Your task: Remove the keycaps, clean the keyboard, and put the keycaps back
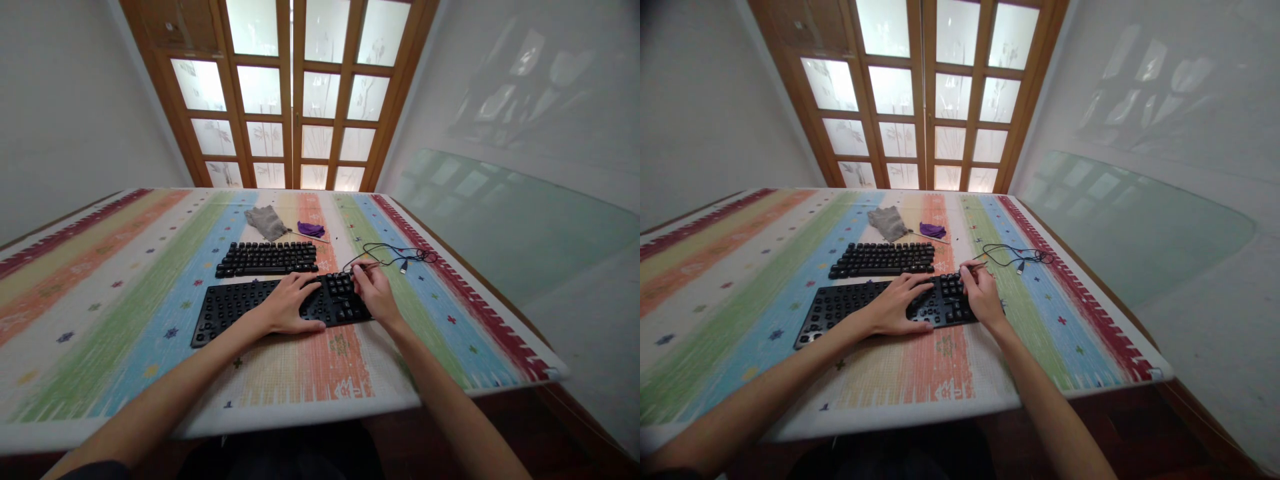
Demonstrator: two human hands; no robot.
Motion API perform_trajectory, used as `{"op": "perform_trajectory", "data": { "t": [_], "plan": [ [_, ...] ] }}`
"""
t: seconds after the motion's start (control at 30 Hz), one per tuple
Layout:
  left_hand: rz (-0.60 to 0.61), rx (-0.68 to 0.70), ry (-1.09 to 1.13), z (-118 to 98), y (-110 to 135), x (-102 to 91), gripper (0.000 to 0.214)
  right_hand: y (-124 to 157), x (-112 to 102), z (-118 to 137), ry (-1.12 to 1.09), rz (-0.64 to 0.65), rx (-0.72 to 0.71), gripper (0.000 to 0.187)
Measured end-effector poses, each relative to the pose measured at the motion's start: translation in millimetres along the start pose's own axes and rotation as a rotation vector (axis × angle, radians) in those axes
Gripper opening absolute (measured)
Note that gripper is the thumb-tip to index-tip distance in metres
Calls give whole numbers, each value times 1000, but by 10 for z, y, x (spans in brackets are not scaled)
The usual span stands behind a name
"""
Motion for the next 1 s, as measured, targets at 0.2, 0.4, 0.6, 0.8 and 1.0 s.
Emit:
{"op": "perform_trajectory", "data": {
  "t": [0.2, 0.4, 0.6, 0.8, 1.0],
  "plan": [
    [19, -21, -40, 30, -43, 98, 94, -104, -167, 3, 90, -5, -9, 40],
    [-3, -23, -16, 59, -44, 109, 90, -184, -271, -34, 136, -4, 14, 42],
    [-11, -22, 34, 112, -71, 122, 89, -246, -326, 14, 295, 14, -62, 39],
    [-3, 40, 66, 169, 65, 33, 89, -367, -489, 51, 453, 63, -147, 43],
    [71, 39, 69, 206, 204, -94, 96, -594, -702, -149, 804, -135, -357, 38]
  ]
}}
Point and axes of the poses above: each hand's wrist, its own y-axis away from the middle knuckle, its own x-axis out of the palm, z = x × y, the point moved 1 cm from there along -y, towards the middle knuckle, and after that the axes turned 4 degrees about -y, right-handed, at the moved point
